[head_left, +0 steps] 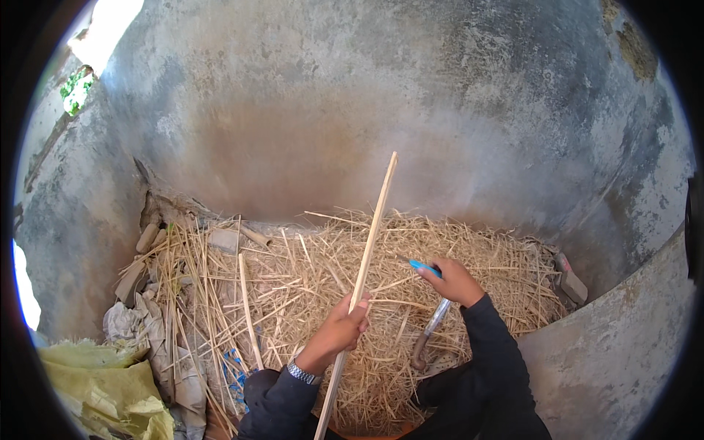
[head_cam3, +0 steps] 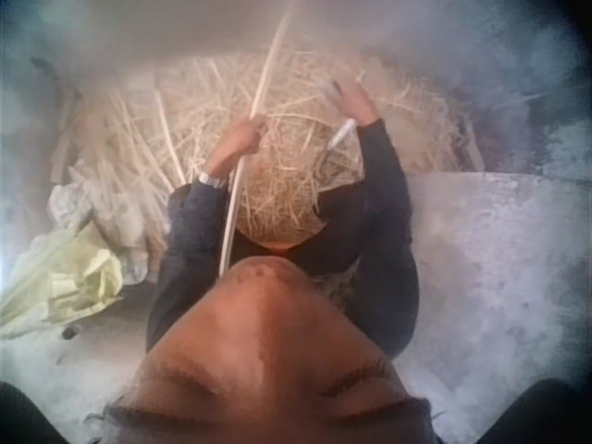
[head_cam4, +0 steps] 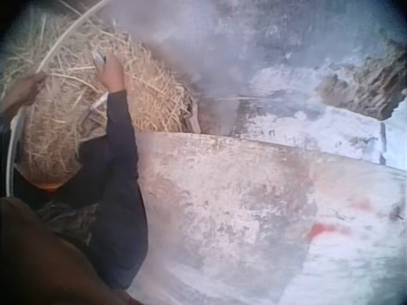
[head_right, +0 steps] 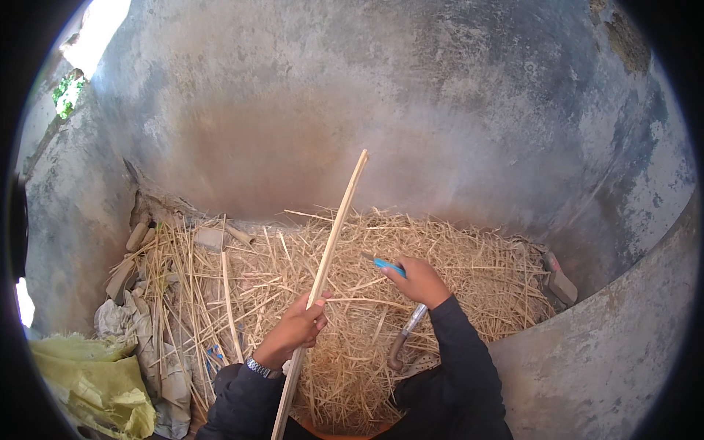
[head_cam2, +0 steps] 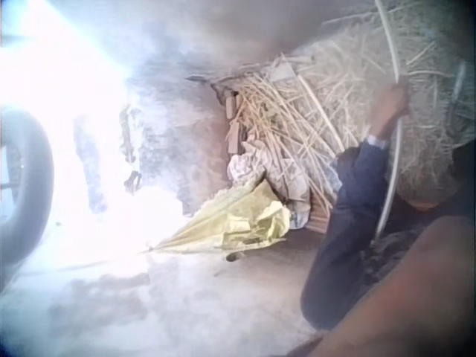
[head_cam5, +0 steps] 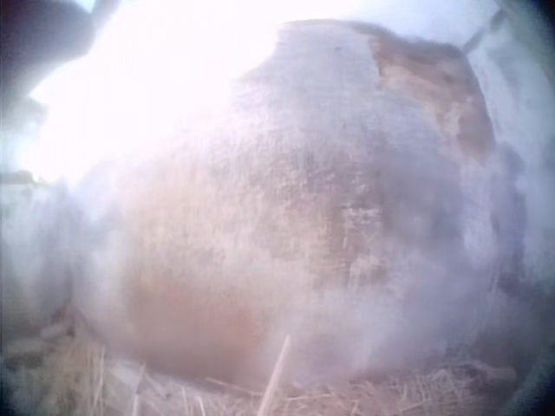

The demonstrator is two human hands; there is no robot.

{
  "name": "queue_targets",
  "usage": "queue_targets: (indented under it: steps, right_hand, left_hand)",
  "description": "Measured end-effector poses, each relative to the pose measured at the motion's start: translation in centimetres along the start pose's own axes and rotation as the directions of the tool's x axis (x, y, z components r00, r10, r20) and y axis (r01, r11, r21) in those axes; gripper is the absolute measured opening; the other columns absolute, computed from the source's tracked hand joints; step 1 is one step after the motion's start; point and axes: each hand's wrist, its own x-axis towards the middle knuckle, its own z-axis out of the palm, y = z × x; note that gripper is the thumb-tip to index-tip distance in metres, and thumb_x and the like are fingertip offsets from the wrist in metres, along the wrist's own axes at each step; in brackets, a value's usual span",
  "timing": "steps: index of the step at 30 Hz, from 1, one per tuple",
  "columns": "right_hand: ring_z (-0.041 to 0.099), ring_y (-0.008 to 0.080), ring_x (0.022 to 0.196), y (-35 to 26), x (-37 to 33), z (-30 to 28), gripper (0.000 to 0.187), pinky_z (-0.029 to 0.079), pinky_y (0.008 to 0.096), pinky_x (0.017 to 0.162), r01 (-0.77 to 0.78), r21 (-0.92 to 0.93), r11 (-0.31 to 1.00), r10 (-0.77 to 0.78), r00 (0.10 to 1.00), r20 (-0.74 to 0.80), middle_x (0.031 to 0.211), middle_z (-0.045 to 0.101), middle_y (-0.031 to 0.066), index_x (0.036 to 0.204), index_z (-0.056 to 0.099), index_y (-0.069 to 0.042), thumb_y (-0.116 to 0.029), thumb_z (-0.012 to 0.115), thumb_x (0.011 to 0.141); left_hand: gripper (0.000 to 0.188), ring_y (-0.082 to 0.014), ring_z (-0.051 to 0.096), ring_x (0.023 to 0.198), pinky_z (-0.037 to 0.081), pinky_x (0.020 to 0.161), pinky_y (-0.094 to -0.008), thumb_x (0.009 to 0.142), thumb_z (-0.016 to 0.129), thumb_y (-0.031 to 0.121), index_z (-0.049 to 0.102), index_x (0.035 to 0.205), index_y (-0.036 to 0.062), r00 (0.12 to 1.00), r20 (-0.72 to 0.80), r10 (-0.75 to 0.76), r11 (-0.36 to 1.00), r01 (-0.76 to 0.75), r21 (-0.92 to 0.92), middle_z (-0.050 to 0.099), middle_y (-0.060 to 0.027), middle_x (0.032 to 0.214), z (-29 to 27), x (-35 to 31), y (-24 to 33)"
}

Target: The person sits on a bed of hay and uses a utility knife to shave thin strips off a long wooden stick. They hold the stick with their left hand and scrape the blade along its length with their right hand, creating wood shavings that fall onto the hay.

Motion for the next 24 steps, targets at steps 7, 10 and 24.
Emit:
queue_targets:
  steps: [7,10,24]
  right_hand:
    - [0.057,0.0332,0.049,-7.2,-1.4,2.2,0.046,0.043,0.0438,0.048,0.201,-0.084,0.976,-0.215,0.953,-0.215,0.052,0.054,0.0108,0.077,0.060,-0.009,-0.053,0.055,0.088]
    - [0.056,0.0333,0.046,-5.4,-0.7,3.2,0.057,0.043,0.0449,0.047,0.122,-0.170,0.978,-0.158,0.964,-0.216,0.048,0.051,0.0113,0.065,0.060,-0.009,-0.061,0.051,0.087]
    - [0.057,0.0253,0.044,-3.0,0.7,2.9,0.080,0.042,0.0415,0.042,0.012,-0.176,0.984,-0.034,0.993,-0.117,0.049,0.055,0.0101,0.062,0.065,-0.008,-0.080,0.037,0.081]
  left_hand:
    - [0.038,-0.0087,0.040,0.052,0.037,0.048,-0.0252,0.103,0.036,0.034,0.042,0.130,0.0087,0.997,0.049,0.056,0.994,-0.060,0.089,0.047,0.0005,0.072,0.0,-0.7,-0.6]
    - [0.035,-0.0165,0.048,0.058,0.043,0.057,-0.0331,0.102,0.039,0.032,0.044,0.125,0.0061,0.949,0.104,0.299,0.903,-0.316,0.291,0.050,-0.0031,0.073,-0.4,0.3,-2.8]
    - [0.036,-0.0472,0.058,0.066,0.045,0.061,-0.0536,0.098,0.042,0.028,0.041,0.124,0.0030,0.948,0.052,0.315,0.668,-0.260,0.698,0.059,-0.0249,0.069,0.9,-3.1,-1.5]
